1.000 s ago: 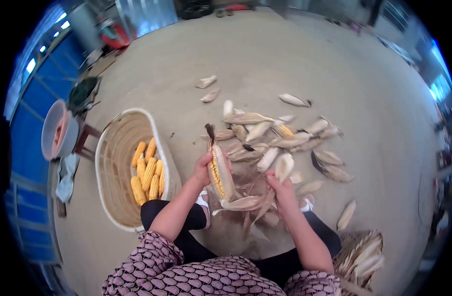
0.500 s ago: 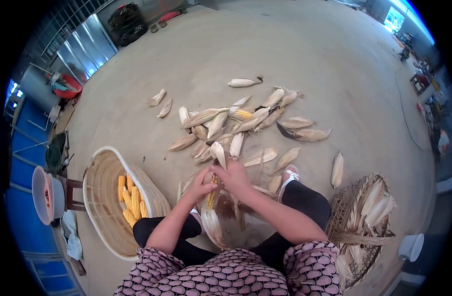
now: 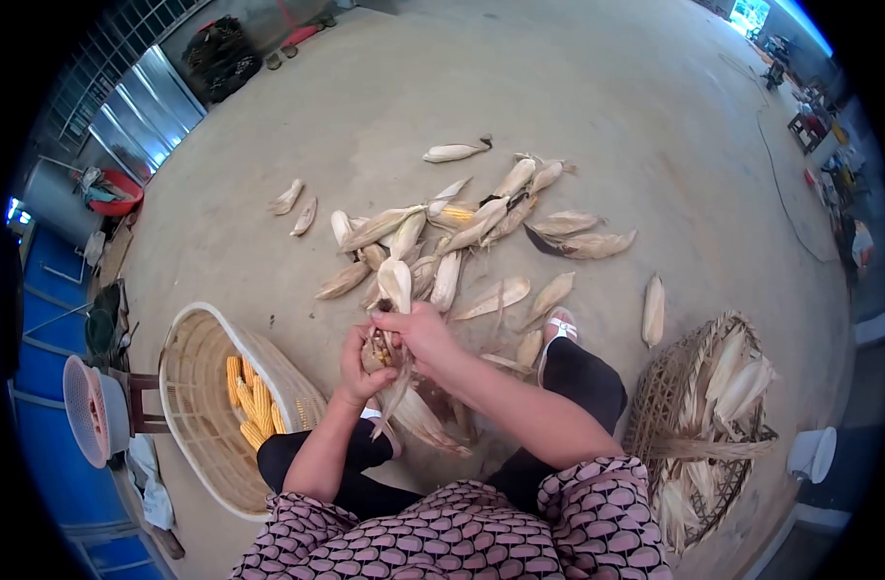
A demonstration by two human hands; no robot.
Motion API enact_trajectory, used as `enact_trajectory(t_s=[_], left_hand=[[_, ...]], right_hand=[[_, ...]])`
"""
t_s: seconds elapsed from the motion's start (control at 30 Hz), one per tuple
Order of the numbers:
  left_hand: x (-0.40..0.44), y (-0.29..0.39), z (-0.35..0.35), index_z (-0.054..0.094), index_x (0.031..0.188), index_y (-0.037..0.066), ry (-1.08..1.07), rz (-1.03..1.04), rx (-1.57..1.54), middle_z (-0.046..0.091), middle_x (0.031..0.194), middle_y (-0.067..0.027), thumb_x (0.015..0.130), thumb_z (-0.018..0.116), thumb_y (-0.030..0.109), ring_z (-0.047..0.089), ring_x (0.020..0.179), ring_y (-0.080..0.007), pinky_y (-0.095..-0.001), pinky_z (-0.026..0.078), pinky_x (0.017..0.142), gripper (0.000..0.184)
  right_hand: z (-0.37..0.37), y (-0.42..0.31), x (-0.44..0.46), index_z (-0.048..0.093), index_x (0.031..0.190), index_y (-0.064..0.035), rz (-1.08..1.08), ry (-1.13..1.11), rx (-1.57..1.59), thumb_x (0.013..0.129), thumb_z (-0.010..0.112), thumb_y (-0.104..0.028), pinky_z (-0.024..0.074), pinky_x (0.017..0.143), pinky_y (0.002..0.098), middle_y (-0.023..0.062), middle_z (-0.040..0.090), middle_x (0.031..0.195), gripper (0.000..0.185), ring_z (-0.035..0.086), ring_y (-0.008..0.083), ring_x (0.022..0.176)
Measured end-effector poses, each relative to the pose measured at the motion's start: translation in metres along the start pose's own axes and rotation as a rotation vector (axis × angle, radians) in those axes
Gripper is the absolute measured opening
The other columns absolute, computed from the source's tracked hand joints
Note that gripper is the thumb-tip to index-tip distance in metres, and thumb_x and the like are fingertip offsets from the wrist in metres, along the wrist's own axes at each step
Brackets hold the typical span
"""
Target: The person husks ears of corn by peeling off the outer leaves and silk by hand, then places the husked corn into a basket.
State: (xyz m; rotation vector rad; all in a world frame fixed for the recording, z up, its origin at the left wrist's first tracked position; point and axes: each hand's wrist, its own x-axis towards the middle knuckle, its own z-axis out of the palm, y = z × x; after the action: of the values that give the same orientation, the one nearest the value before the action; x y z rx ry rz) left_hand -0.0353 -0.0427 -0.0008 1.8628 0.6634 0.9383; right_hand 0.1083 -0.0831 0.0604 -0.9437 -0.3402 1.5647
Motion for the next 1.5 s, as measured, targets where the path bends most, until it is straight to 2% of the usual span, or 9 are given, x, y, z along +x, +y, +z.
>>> enact_trajectory(t_s=[0.13, 0.17, 0.3, 0.63, 1.07, 1.33, 1.4, 1.47, 1.5], left_hand=[[0.011, -0.001, 0.001, 0.042, 0.099, 0.000, 0.018, -0.016, 0.133, 0.052, 0.089, -0.0070, 0.058, 0.073, 0.037, 0.051, 0.080, -0.0134, -0.0253, 0.042, 0.072, 0.063], [0.011, 0.007, 0.004, 0.047, 0.095, 0.003, 0.063, -0.220, -0.031, 0.053, 0.089, -0.0128, 0.051, 0.074, 0.033, 0.053, 0.084, -0.0233, -0.0328, 0.041, 0.075, 0.059], [0.017, 0.012, -0.001, 0.046, 0.108, 0.004, -0.174, -0.243, -0.051, 0.055, 0.100, -0.0095, 0.051, 0.077, 0.023, 0.052, 0.092, -0.0187, -0.0294, 0.040, 0.080, 0.068], [0.009, 0.008, 0.010, 0.049, 0.102, 0.003, 0.049, -0.298, -0.016, 0.056, 0.094, -0.0084, 0.046, 0.078, 0.015, 0.052, 0.088, -0.0155, -0.0282, 0.042, 0.079, 0.065], [0.009, 0.029, -0.003, 0.057, 0.091, 0.007, 0.199, 0.011, 0.426, 0.059, 0.082, -0.0086, 0.045, 0.076, 0.018, 0.057, 0.074, -0.0263, -0.0319, 0.046, 0.069, 0.051], [0.021, 0.036, -0.005, 0.057, 0.087, 0.004, 0.209, 0.245, 0.463, 0.058, 0.081, -0.0096, 0.042, 0.073, 0.020, 0.054, 0.070, -0.0280, -0.0351, 0.042, 0.062, 0.050], [0.026, 0.055, 0.011, 0.056, 0.085, 0.005, -0.097, 0.420, 0.236, 0.057, 0.081, -0.0108, 0.042, 0.074, 0.021, 0.054, 0.072, -0.0297, -0.0346, 0.043, 0.067, 0.049], [0.027, 0.064, 0.019, 0.056, 0.092, 0.003, -0.020, 0.506, 0.243, 0.055, 0.079, -0.0101, 0.042, 0.077, 0.025, 0.053, 0.070, -0.0257, -0.0321, 0.042, 0.071, 0.058], [0.025, 0.066, 0.016, 0.054, 0.093, 0.004, 0.000, 0.235, 0.096, 0.057, 0.083, -0.0084, 0.045, 0.078, 0.025, 0.055, 0.077, -0.0221, -0.0312, 0.042, 0.076, 0.058]], right_hand=[[0.002, 0.003, 0.008, 0.057, 0.074, -0.0051, -0.064, 0.155, 0.086, 0.076, 0.060, -0.010, 0.0312, 0.042, 0.0181, -0.0019, 0.051, 0.058, 0.007, 0.041, 0.0039, 0.047], [0.002, 0.001, 0.007, 0.058, 0.077, -0.0042, -0.064, 0.178, 0.112, 0.076, 0.060, -0.011, 0.0311, 0.042, 0.0177, -0.0013, 0.052, 0.060, 0.007, 0.041, 0.0040, 0.047], [-0.005, -0.015, 0.000, 0.058, 0.083, -0.0037, -0.156, 0.254, -0.057, 0.078, 0.059, -0.012, 0.0312, 0.041, 0.0174, -0.0017, 0.053, 0.062, 0.009, 0.041, 0.0039, 0.046], [-0.011, -0.042, -0.006, 0.057, 0.094, -0.0010, -0.194, 0.038, -0.064, 0.078, 0.060, -0.014, 0.0441, 0.063, 0.0240, 0.0023, 0.059, 0.081, 0.021, 0.054, 0.0093, 0.068], [-0.014, -0.040, -0.018, 0.058, 0.090, 0.0027, -0.328, 0.275, -0.261, 0.077, 0.057, -0.008, 0.0438, 0.064, 0.0256, 0.0056, 0.060, 0.079, 0.017, 0.055, 0.0123, 0.069], [-0.013, -0.047, -0.009, 0.058, 0.086, 0.0035, 0.031, 0.300, 0.160, 0.077, 0.053, -0.009, 0.0469, 0.062, 0.0265, 0.0066, 0.059, 0.076, 0.016, 0.057, 0.0147, 0.068], [-0.033, -0.023, -0.004, 0.058, 0.085, 0.0029, 0.021, -0.165, -0.106, 0.080, 0.049, -0.012, 0.0467, 0.060, 0.0264, 0.0068, 0.060, 0.074, 0.018, 0.057, 0.0137, 0.066], [-0.045, -0.005, 0.026, 0.058, 0.083, 0.0009, 0.080, -0.190, -0.209, 0.082, 0.044, -0.014, 0.0468, 0.060, 0.0263, 0.0068, 0.060, 0.073, 0.020, 0.058, 0.0143, 0.064], [-0.032, -0.024, 0.013, 0.058, 0.083, -0.0001, 0.043, -0.104, 0.030, 0.082, 0.044, -0.013, 0.0471, 0.061, 0.0269, 0.0067, 0.060, 0.073, 0.019, 0.058, 0.0149, 0.064]])
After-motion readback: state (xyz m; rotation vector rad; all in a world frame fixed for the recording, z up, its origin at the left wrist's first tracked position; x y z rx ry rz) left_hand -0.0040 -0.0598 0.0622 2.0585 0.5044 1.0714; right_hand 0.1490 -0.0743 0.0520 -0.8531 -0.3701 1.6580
